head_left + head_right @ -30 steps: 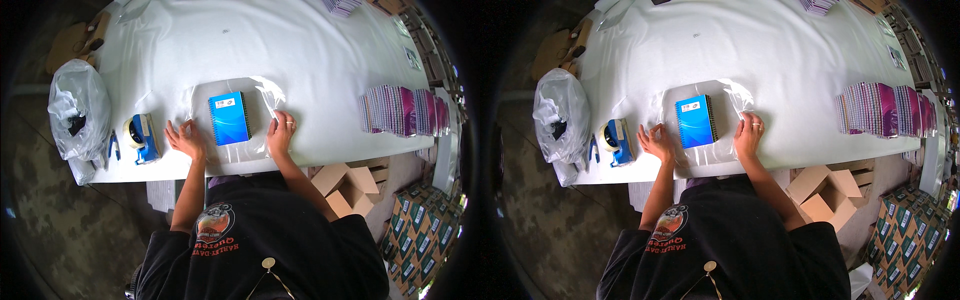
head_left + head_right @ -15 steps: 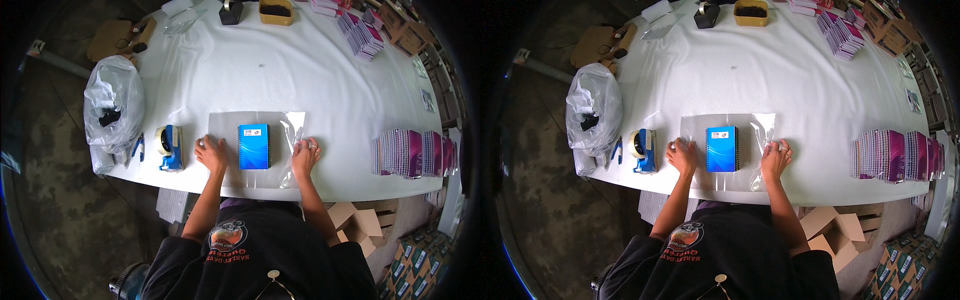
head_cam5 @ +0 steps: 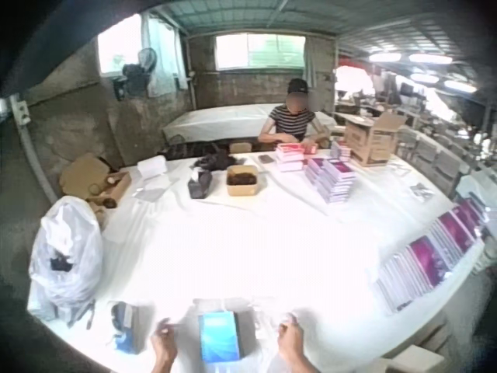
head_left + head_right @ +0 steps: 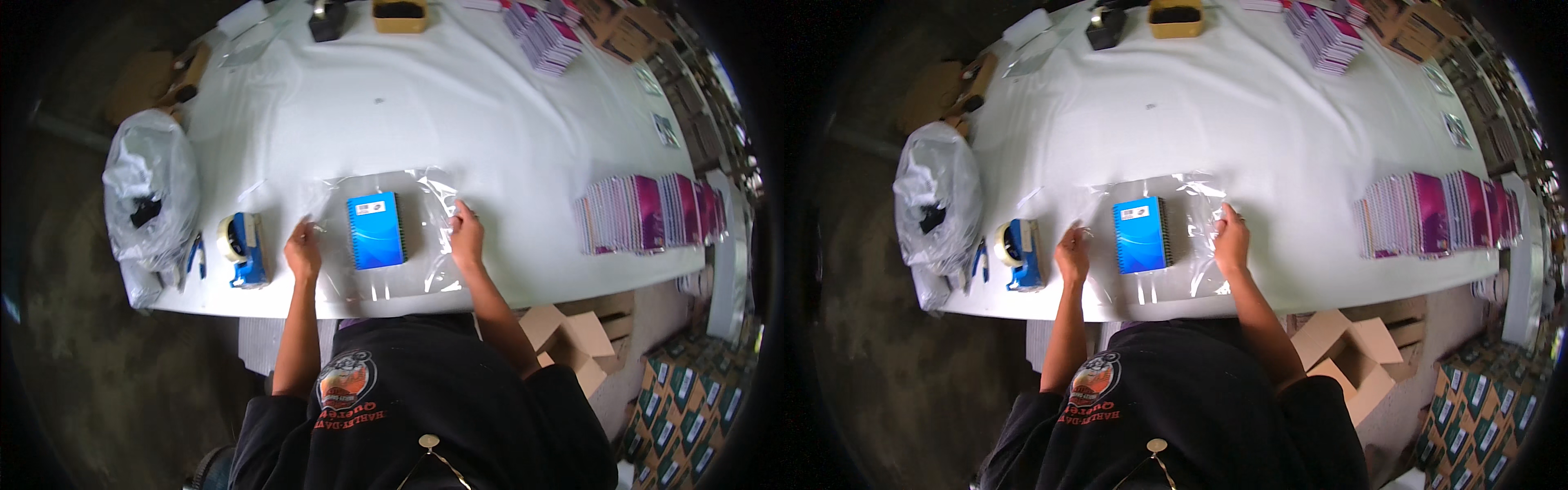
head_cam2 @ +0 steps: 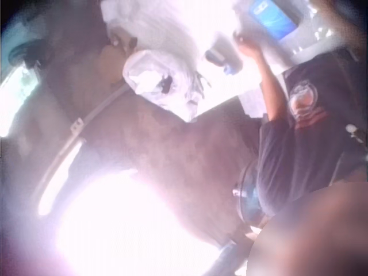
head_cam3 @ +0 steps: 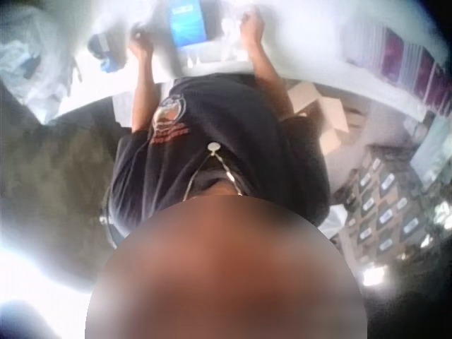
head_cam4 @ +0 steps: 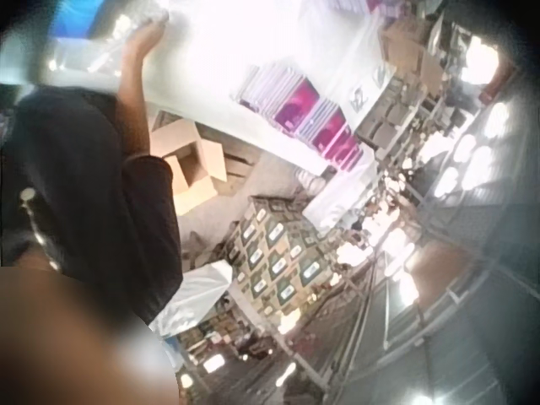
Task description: The person packs colorful spiral-bound notebooks into clear plastic bags. They place a stack of notebooks into a bag, seal it with tape from a dispenser, and then place the packaged unit aside. The process is repeated for multiple sets of notebooks.
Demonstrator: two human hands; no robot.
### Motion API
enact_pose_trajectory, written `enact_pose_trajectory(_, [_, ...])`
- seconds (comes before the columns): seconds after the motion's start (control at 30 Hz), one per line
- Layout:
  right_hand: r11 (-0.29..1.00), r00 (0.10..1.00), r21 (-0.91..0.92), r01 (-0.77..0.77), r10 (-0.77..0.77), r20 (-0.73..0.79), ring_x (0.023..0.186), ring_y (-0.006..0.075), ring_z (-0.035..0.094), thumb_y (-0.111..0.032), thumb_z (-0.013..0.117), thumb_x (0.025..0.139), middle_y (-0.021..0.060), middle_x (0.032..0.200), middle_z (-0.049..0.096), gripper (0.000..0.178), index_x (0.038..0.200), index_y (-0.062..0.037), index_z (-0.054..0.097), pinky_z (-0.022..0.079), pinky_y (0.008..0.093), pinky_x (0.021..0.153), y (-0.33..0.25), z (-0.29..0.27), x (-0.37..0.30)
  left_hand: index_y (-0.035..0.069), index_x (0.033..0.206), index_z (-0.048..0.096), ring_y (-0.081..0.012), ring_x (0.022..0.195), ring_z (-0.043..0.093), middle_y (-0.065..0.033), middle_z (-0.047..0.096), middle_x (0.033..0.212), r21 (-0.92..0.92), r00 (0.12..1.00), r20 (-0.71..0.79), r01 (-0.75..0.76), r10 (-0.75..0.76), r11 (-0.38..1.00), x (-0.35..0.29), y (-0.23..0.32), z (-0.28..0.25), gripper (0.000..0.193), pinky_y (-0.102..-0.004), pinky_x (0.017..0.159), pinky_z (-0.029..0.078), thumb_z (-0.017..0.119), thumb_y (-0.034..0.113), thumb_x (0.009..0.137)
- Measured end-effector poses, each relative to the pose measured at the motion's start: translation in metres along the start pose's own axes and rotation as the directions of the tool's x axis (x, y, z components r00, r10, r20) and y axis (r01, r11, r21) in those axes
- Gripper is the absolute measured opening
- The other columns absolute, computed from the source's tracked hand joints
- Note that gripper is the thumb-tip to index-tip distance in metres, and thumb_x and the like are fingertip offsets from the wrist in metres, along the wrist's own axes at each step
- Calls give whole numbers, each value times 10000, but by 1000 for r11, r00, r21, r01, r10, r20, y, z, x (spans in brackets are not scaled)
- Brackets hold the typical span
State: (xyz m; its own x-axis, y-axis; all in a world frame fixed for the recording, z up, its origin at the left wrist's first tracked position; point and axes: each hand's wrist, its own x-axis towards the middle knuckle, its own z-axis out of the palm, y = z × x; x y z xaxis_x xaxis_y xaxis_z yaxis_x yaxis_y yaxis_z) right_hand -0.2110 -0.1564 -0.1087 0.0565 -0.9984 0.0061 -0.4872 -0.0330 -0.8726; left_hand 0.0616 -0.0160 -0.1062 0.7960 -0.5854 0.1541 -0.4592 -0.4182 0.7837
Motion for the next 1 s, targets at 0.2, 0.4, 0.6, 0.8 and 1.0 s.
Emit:
enact_pose_trajectory(0.2, [994, 994, -35, 106, -107, -25, 691, 270, 569, -52, 649, 771, 131, 774, 607, 55, 815, -25, 630, 443, 348, 624, -4, -6, 0, 47, 810, 651, -291, 734, 552, -126, 583, 828, 410, 908, -187, -276, 376, 869, 0, -16, 3, 100, -359, 675, 448, 637, 146, 811])
enact_pose_trajectory(0.4, [955, 983, -245, 166, -180, -37, 764, 316, 564, -91, 605, 801, 153, 755, 587, 66, 833, -36, 625, 448, 396, 705, -11, 0, -5, 74, 870, 624, -275, 736, 607, -110, 628, 835, 288, 974, -113, -155, 195, 945, -10, 2, 2, 86, -360, 633, 469, 605, 151, 834])
enact_pose_trajectory(0.6, [918, 988, -365, 155, -140, 67, 731, 350, 605, -118, 575, 815, 152, 768, 615, 82, 830, -42, 601, 486, 435, 651, -6, -3, -7, 76, 879, 584, -309, 737, 604, -115, 607, 859, 440, 930, -59, -301, 362, 846, -13, 17, 4, 101, -402, 620, 465, 555, 173, 876])
enact_pose_trajectory(0.8, [955, 990, -259, 142, -137, 37, 742, 359, 613, -99, 542, 839, 180, 771, 613, 106, 875, -10, 499, 490, 436, 656, -30, -11, -11, 100, 975, 500, -328, 744, 631, -109, 655, 861, 482, 992, -19, -104, 128, 870, -15, 29, 3, 107, -433, 583, 471, 511, 178, 903])
enact_pose_trajectory(1.0, [994, 993, -102, -41, 52, 107, 709, 367, 613, -156, 520, 888, 202, 758, 622, 192, 972, 3, 455, 476, 442, 636, -42, -2, -6, 104, 1101, 420, -305, 776, 648, -82, 677, 864, 431, 996, 20, -84, 83, 898, -4, -5, 2, 328, -417, 613, 483, 571, 274, 863])
